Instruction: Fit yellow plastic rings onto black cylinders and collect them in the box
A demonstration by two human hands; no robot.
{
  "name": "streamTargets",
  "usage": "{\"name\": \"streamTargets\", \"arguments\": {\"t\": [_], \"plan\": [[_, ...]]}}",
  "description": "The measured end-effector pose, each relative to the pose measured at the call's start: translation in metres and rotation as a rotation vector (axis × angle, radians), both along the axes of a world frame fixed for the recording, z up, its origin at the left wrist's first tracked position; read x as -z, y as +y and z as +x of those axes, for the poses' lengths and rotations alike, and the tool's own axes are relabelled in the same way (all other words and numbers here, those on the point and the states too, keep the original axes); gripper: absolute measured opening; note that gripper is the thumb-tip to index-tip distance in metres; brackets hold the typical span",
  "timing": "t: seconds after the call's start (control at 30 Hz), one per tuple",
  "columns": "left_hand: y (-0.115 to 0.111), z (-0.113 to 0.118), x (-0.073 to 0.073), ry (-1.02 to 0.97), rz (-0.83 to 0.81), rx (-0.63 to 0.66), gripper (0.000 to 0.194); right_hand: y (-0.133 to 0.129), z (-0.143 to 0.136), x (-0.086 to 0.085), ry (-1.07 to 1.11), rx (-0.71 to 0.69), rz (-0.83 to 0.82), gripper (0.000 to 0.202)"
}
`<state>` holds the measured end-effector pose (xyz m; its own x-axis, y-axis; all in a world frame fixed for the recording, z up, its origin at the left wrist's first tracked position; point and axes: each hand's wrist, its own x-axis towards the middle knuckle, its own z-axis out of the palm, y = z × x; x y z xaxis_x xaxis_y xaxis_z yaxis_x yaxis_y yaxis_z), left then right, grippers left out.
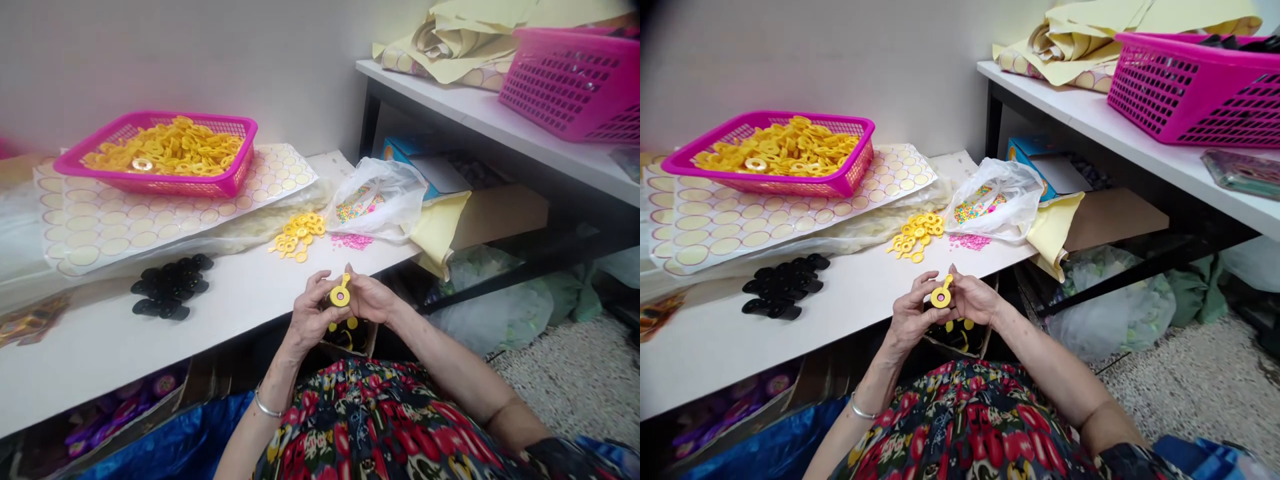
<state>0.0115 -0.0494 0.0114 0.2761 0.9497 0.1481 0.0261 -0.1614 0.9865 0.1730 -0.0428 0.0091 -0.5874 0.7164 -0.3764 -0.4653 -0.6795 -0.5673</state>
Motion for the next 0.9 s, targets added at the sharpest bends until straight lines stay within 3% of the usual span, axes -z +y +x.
{"name": "streamTargets", "arguments": {"t": [0.1, 0.27, 0.53, 0.73, 0.9], "plan": [[-0.005, -0.001, -0.005, 0.047, 0.011, 0.044, 0.041, 0.0, 0.007, 0.002, 0.078, -0.11, 0.074, 0.052], [-0.013, 0.005, -0.014, 0.212, 0.085, 0.19, 0.031, 0.002, 0.02, -0.001, 0.004, -0.218, 0.227, 0.046], [-0.012, 0.017, -0.019, 0.315, 0.126, 0.317, 0.022, 0.0, 0.029, -0.009, -0.149, -0.281, 0.322, 0.049], [-0.011, 0.011, -0.005, 0.329, 0.125, 0.327, 0.022, -0.016, 0.022, 0.007, -0.184, -0.1, 0.262, 0.044], [-0.02, 0.004, 0.004, 0.335, 0.105, 0.305, 0.03, -0.02, 0.018, 0.01, -0.15, -0.209, 0.228, 0.045]]}}
